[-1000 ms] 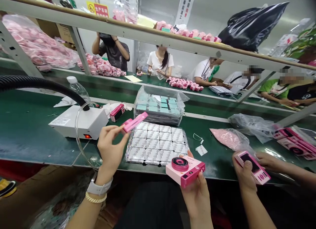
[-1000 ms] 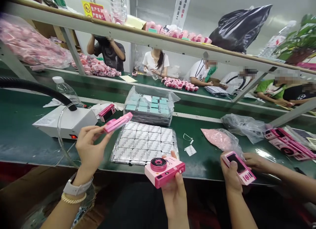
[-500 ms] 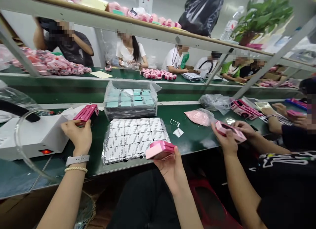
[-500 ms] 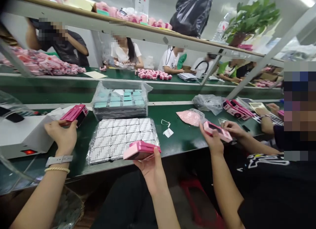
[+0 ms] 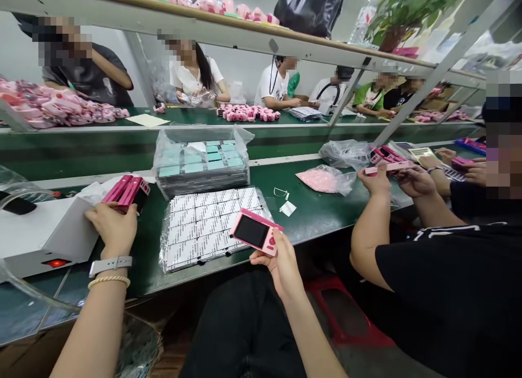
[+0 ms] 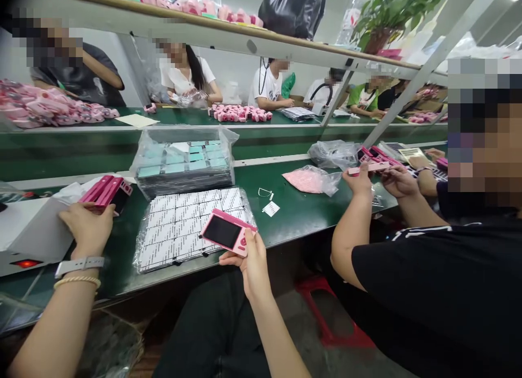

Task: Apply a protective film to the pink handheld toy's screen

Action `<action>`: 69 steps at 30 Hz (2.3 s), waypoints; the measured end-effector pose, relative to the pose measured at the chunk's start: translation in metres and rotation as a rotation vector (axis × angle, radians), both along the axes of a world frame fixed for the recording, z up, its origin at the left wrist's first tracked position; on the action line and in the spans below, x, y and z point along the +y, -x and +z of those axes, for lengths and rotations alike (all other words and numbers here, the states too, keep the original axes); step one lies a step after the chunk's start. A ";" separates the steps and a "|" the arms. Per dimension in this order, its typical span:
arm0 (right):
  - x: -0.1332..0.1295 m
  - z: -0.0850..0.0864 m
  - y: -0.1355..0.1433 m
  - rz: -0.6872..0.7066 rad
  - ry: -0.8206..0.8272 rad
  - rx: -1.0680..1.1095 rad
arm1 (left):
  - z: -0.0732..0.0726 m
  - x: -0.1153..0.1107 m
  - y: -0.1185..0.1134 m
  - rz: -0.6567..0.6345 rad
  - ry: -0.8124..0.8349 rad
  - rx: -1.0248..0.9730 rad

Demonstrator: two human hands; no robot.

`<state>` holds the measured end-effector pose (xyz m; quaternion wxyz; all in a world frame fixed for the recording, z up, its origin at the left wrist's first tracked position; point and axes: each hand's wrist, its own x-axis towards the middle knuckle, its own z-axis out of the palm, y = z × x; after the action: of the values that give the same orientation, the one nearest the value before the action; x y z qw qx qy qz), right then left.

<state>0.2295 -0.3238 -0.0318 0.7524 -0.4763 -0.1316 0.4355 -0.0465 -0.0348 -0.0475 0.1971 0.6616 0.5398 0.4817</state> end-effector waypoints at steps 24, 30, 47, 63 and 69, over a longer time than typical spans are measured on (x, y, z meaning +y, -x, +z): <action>0.011 0.003 0.006 0.397 0.001 -0.172 | 0.016 -0.182 -0.073 -0.835 0.109 0.001; 0.009 0.001 0.009 0.427 -0.022 -0.192 | 0.009 -0.186 -0.072 -0.790 0.113 -0.093; 0.010 -0.004 0.011 0.417 -0.005 -0.232 | 0.007 -0.188 -0.060 -0.849 0.205 -0.057; 0.027 0.029 -0.009 0.584 -0.050 -0.551 | 0.009 -0.175 -0.052 -0.531 0.288 -0.343; 0.055 0.002 -0.030 0.404 -0.024 -0.598 | 0.006 -0.151 -0.033 -0.102 0.111 -0.367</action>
<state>0.2600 -0.2685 -0.0299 0.5848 -0.5381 -0.4426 0.4154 -0.0132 -0.1860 -0.0416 0.3526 0.5774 0.4863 0.5530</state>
